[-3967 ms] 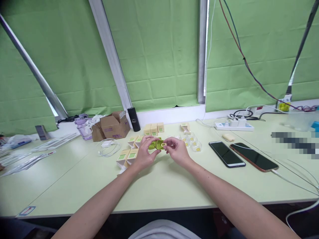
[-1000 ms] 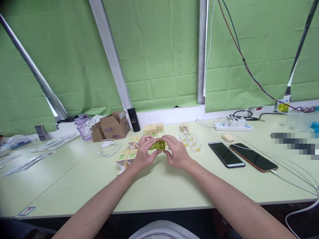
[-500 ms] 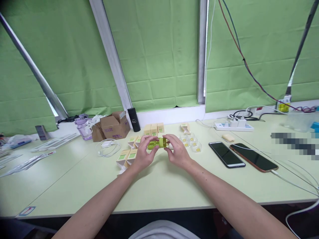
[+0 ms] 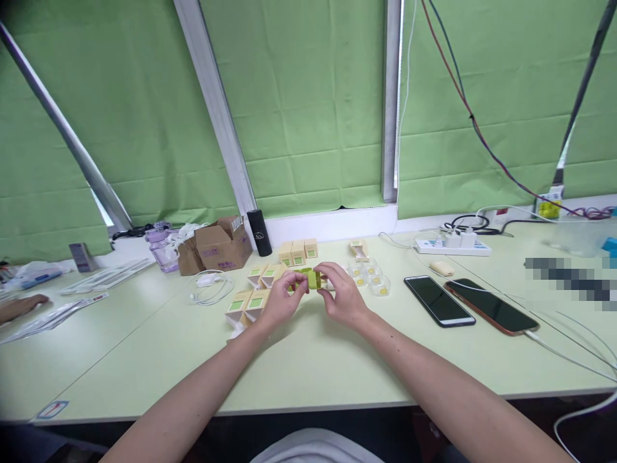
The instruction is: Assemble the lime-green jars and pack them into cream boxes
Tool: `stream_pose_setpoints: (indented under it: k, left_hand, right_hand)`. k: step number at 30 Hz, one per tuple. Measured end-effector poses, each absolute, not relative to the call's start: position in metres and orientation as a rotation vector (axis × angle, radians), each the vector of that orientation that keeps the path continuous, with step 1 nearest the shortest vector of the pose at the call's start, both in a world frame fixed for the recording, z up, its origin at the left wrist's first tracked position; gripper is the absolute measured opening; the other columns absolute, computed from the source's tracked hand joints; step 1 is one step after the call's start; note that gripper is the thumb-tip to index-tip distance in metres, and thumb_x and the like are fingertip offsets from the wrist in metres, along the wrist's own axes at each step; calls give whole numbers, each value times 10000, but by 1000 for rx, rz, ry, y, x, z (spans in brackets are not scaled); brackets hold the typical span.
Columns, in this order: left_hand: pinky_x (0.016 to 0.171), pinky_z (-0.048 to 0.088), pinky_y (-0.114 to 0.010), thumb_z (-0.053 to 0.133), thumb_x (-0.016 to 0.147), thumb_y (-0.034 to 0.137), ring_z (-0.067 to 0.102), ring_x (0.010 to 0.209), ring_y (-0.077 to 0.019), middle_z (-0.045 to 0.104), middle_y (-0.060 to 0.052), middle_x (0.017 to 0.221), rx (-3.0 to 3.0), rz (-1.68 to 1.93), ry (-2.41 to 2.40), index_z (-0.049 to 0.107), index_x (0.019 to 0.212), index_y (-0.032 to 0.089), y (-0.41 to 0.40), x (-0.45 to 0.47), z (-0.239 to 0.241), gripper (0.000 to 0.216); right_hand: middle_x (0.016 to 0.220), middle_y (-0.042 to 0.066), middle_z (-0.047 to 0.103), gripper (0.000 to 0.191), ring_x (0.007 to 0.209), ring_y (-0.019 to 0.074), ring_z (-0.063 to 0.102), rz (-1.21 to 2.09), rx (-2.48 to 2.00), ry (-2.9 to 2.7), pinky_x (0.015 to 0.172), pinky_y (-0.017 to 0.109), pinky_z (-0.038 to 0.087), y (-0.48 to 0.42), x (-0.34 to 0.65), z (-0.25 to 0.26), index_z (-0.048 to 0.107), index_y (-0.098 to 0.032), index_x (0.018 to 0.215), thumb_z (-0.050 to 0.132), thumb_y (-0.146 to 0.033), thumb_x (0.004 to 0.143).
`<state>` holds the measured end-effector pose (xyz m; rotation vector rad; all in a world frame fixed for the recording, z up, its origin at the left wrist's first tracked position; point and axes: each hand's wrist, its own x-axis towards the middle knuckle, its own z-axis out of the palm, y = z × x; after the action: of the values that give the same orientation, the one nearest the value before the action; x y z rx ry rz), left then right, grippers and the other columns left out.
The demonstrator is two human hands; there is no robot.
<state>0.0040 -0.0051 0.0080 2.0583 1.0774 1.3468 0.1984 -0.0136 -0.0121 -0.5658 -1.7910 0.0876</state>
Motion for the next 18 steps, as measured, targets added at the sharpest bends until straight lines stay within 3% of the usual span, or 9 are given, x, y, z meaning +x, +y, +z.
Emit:
stream_pose_setpoints:
  k: [18]
  left_hand:
    - [767,494,-321,612,963,339,633,820,-184,668,-43,830,2056,1341,1064,688,844,187,-8,5,12,207]
  right_hand:
    - [1249,101,653,517,1103,277,660,124,-582,-1787,905,516,651,-14,198,-11,583,-284,1323,589,-39,867]
